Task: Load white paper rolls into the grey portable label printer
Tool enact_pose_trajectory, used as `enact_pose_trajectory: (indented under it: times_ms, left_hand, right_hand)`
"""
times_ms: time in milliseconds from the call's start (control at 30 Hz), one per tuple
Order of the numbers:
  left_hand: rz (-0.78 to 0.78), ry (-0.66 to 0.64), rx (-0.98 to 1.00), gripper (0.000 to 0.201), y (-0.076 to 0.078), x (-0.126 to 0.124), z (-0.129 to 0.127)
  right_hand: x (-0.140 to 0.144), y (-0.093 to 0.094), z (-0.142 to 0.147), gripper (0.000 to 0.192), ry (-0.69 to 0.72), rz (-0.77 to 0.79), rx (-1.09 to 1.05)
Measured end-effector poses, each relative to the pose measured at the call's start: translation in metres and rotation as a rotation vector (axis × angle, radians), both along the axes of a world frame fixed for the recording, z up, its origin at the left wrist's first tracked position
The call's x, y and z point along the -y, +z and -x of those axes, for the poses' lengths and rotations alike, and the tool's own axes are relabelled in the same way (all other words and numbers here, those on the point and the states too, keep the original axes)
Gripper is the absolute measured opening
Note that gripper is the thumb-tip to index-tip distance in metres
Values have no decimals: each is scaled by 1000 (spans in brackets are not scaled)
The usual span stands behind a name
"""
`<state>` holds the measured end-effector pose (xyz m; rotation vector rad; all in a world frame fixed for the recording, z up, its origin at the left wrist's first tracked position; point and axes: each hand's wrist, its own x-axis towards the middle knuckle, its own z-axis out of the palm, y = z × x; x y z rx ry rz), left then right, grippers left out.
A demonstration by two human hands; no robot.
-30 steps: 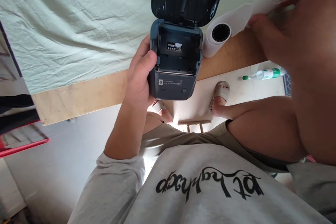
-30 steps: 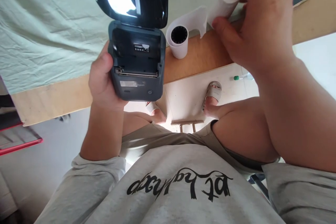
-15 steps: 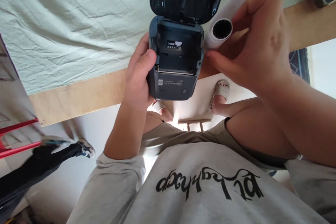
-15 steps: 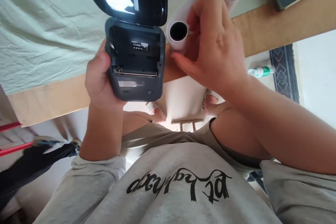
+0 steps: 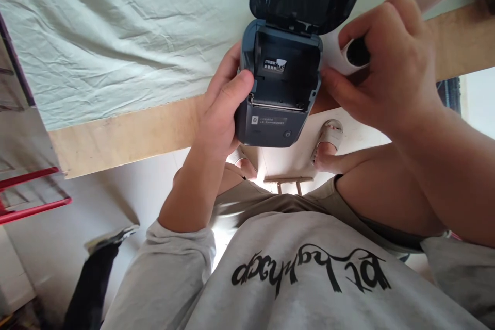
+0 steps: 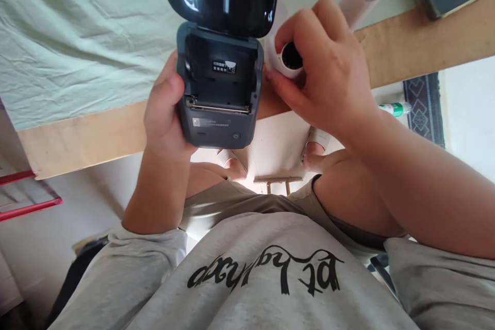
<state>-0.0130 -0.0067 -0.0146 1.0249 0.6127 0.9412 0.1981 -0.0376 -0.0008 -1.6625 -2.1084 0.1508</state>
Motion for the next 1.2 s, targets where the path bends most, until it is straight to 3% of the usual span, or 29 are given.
enact_pose_trajectory:
  times_ms: [167, 367, 567, 733, 933, 1200]
  left_hand:
    - [10, 42, -15, 27, 3, 2, -2]
    - [27, 31, -43, 27, 5, 4, -3]
    - [59, 46, -1, 22, 8, 4, -4]
    - [79, 60, -46, 29, 8, 4, -2]
    - [75, 46, -66, 32, 3, 2, -1]
    - [93, 48, -49, 33, 4, 3, -2]
  right_hand:
    - [8, 4, -3, 41, -13, 104, -149]
    - [6, -1, -7, 39, 65, -19, -12]
    - [8, 3, -6, 50, 89, 78, -94]
    - [10, 3, -7, 51, 20, 60, -63]
    - [7, 3, -7, 52, 52, 44, -78]
    - [7, -1, -4, 55, -69, 10, -96]
